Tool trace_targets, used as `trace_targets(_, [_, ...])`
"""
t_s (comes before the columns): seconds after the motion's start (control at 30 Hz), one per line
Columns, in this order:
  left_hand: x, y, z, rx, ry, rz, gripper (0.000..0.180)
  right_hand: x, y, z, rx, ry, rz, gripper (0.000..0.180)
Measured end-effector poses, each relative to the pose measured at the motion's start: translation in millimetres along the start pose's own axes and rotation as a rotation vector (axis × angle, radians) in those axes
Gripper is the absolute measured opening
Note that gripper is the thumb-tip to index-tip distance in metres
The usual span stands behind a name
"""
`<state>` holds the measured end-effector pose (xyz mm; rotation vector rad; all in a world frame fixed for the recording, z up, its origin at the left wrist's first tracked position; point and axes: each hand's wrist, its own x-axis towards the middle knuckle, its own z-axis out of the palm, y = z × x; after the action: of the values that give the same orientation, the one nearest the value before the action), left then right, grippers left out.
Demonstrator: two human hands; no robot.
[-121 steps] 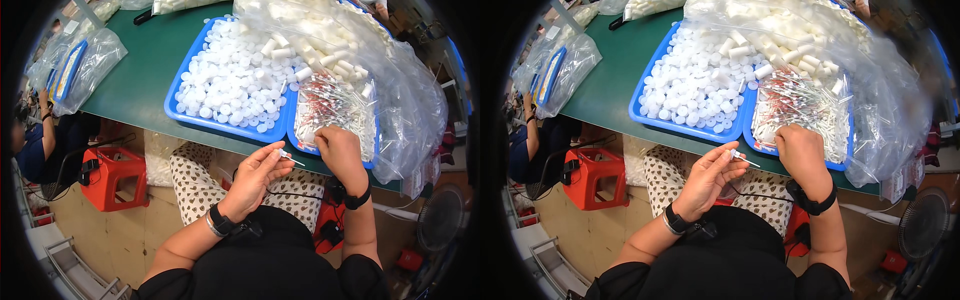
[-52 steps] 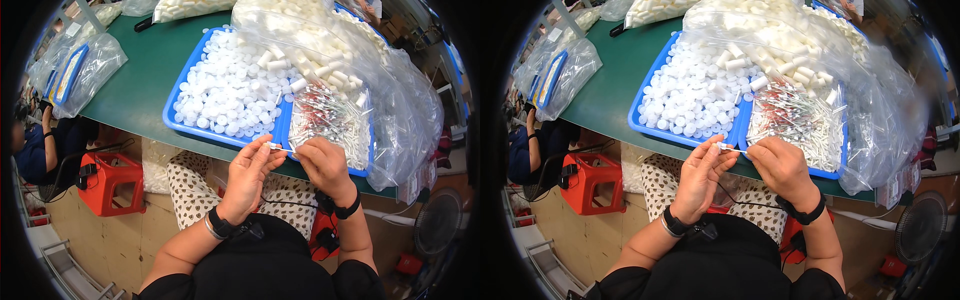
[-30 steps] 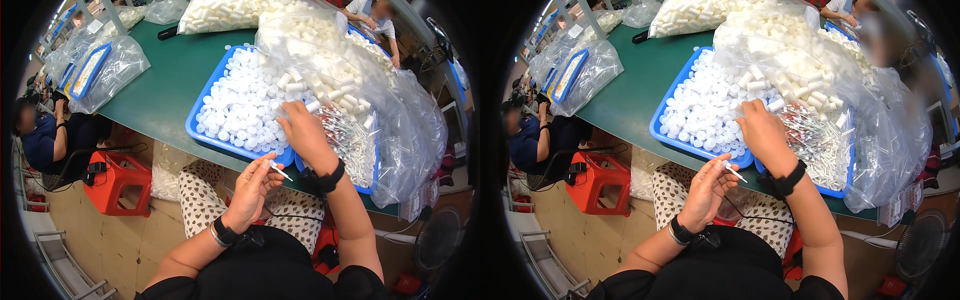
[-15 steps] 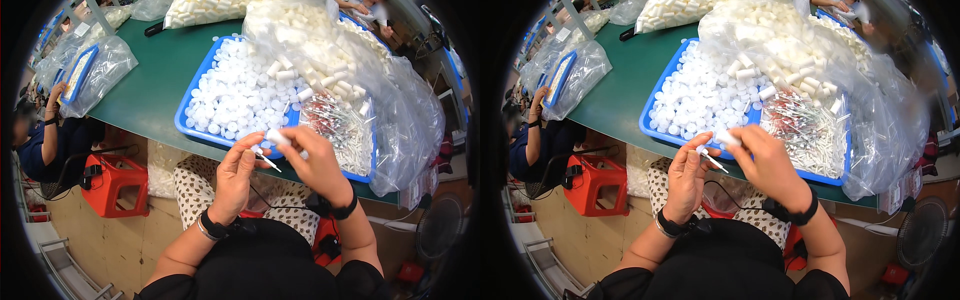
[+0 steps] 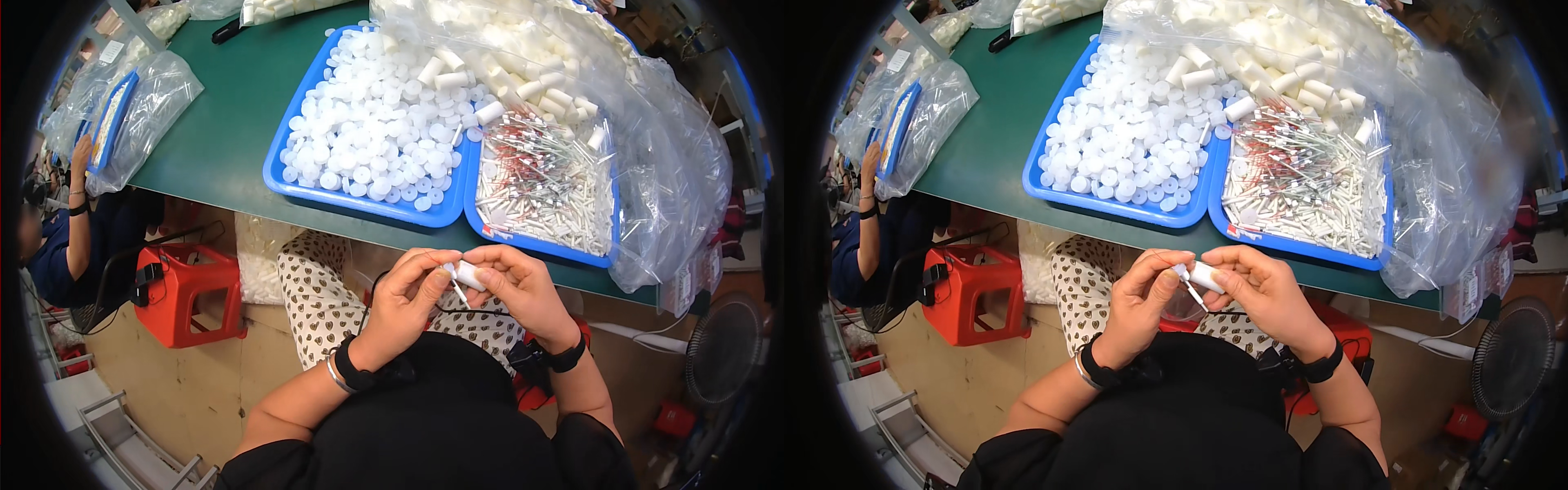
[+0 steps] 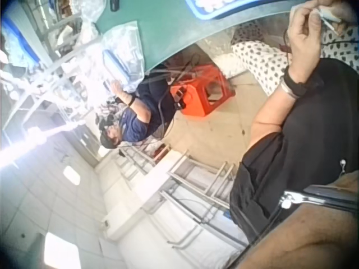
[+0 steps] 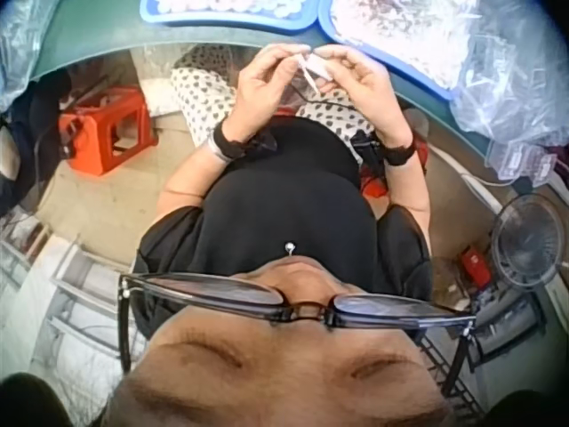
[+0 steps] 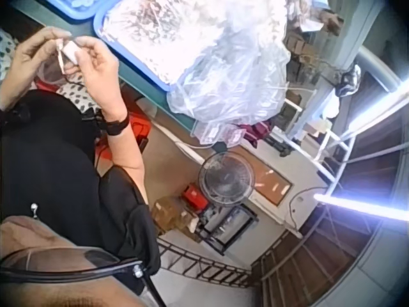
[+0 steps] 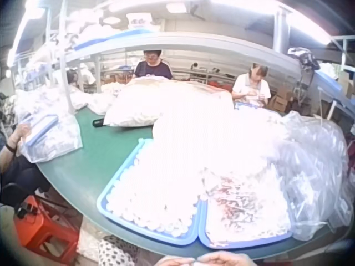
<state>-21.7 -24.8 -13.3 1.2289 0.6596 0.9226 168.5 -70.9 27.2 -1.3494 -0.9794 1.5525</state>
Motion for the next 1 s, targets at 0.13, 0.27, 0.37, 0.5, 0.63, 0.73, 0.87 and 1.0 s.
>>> trace_targets(0.13, [-3.2,2.8,-0.7,0.213,-0.049,0.034,0.027,1.5,21.9,0.5,-0.438,0.179,-0.284,0.021])
trace_targets(0.27, [-6.1,-2.5,3.5,0.063,-0.014,-0.019,0.026,3.3,26.7,5.8,-0.653,0.175,-0.404,0.019])
trace_targets(0.37, [-5.2,-9.0,5.2,-0.071,0.031,-0.016,0.024,0.7,29.5,10.7,-0.14,0.095,-0.119,0.021])
trace_targets(0.5, [-8.0,-4.4,2.9,-0.104,-0.047,-0.16,0.027,0.6,22.0,2.6,0.054,-0.055,0.101,0.025])
trace_targets(0.63, [-3.6,-10.6,-6.6,-0.36,-0.073,-0.422,0.028,-2.8,19.9,0.3,0.014,-0.09,0.139,0.023])
trace_targets(0.73, [-4.3,-12.8,-6.6,-0.463,-0.074,-0.532,0.029,-5.4,18.3,-0.3,-0.167,-0.101,0.074,0.019])
trace_targets(0.87, [-4.0,-15.1,-2.0,-0.527,-0.048,-0.622,0.03,-5.7,17.8,2.7,-0.183,-0.092,0.035,0.016])
trace_targets(1.0, [-3.8,-10.7,2.8,-0.464,-0.045,-0.605,0.031,-6.2,18.7,-10.3,0.192,-0.122,0.21,0.017])
